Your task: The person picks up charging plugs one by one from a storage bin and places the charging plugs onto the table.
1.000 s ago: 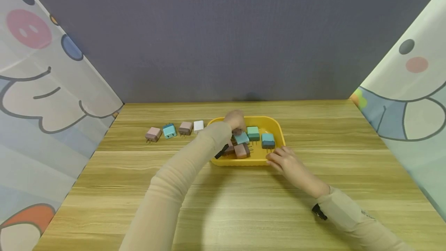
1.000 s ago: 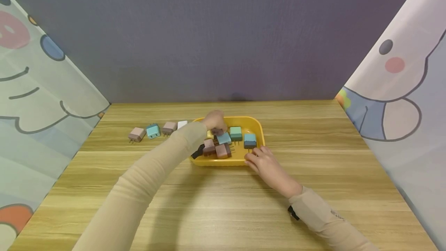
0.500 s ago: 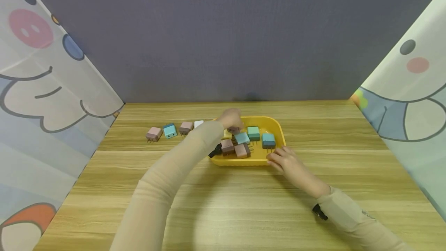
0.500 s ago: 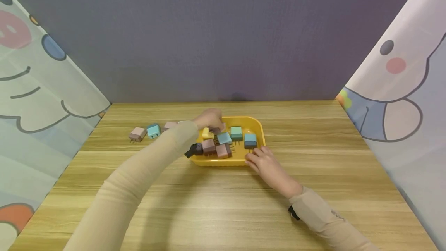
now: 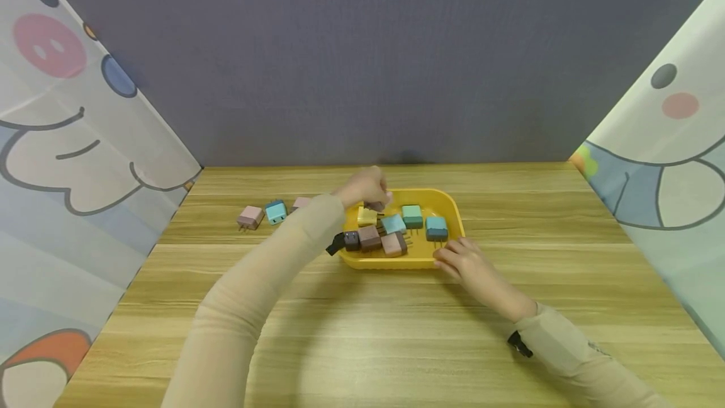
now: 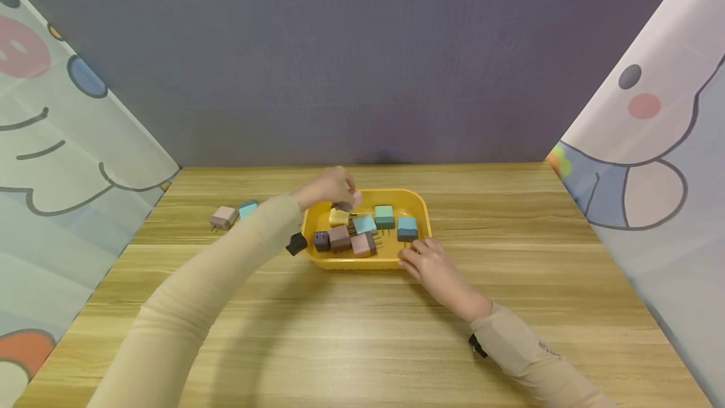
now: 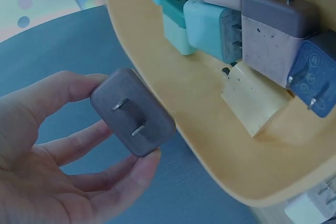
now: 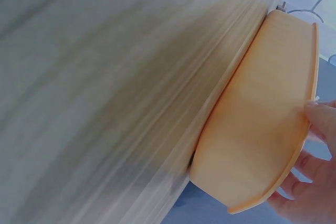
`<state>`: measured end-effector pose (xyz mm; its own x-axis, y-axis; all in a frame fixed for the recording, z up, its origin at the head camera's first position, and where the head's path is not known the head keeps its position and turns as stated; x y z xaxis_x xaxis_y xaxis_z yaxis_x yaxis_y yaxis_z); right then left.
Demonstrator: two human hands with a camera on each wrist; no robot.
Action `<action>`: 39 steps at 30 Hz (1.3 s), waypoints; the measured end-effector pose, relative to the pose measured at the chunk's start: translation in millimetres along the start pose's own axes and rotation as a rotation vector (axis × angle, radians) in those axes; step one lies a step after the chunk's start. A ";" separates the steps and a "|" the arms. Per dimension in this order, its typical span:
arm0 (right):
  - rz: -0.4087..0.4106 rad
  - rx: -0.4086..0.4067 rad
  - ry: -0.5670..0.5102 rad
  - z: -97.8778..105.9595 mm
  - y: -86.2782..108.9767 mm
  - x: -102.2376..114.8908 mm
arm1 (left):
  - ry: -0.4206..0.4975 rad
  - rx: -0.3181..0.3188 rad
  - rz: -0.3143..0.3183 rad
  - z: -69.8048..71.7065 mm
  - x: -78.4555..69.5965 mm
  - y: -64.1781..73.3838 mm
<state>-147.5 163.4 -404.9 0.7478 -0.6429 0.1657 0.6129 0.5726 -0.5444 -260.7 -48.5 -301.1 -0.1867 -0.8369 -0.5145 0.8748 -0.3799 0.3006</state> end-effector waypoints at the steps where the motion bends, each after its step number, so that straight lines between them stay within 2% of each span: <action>1: -0.001 0.000 0.000 0.0 -0.1 0.1 | -0.004 -0.010 -0.011 1.1 0.6 1.3; 7: -0.008 0.005 0.000 0.3 0.0 0.4 | 0.002 -0.065 -0.035 8.7 4.8 10.3; 14: -0.003 -0.001 0.000 0.5 -0.1 0.3 | 0.035 -0.059 -0.015 15.0 11.6 18.7; 24: -0.005 0.004 0.008 -0.2 0.1 -0.1 | -0.039 -0.107 -0.014 22.7 28.9 28.1; 29: -0.020 0.012 0.008 0.1 1.0 0.1 | -0.012 -0.118 0.008 24.6 36.2 34.8; 35: -0.032 0.026 0.008 1.2 0.9 0.5 | -0.024 -0.146 0.020 26.9 44.8 42.0; 39: -0.028 0.028 0.012 1.1 0.9 0.7 | 0.015 -0.142 0.046 28.0 50.5 46.2</action>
<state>-146.1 164.0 -404.4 0.7275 -0.6645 0.1706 0.6404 0.5684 -0.5165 -242.2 -119.3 -290.8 -0.1393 -0.8459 -0.5148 0.9370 -0.2808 0.2079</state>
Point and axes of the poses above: each hand's wrist, its own y-axis away from the middle knuckle, its own z-axis out of the back of the hand, x = y × z, the point moved 1 cm from there along -y, towards the middle knuckle
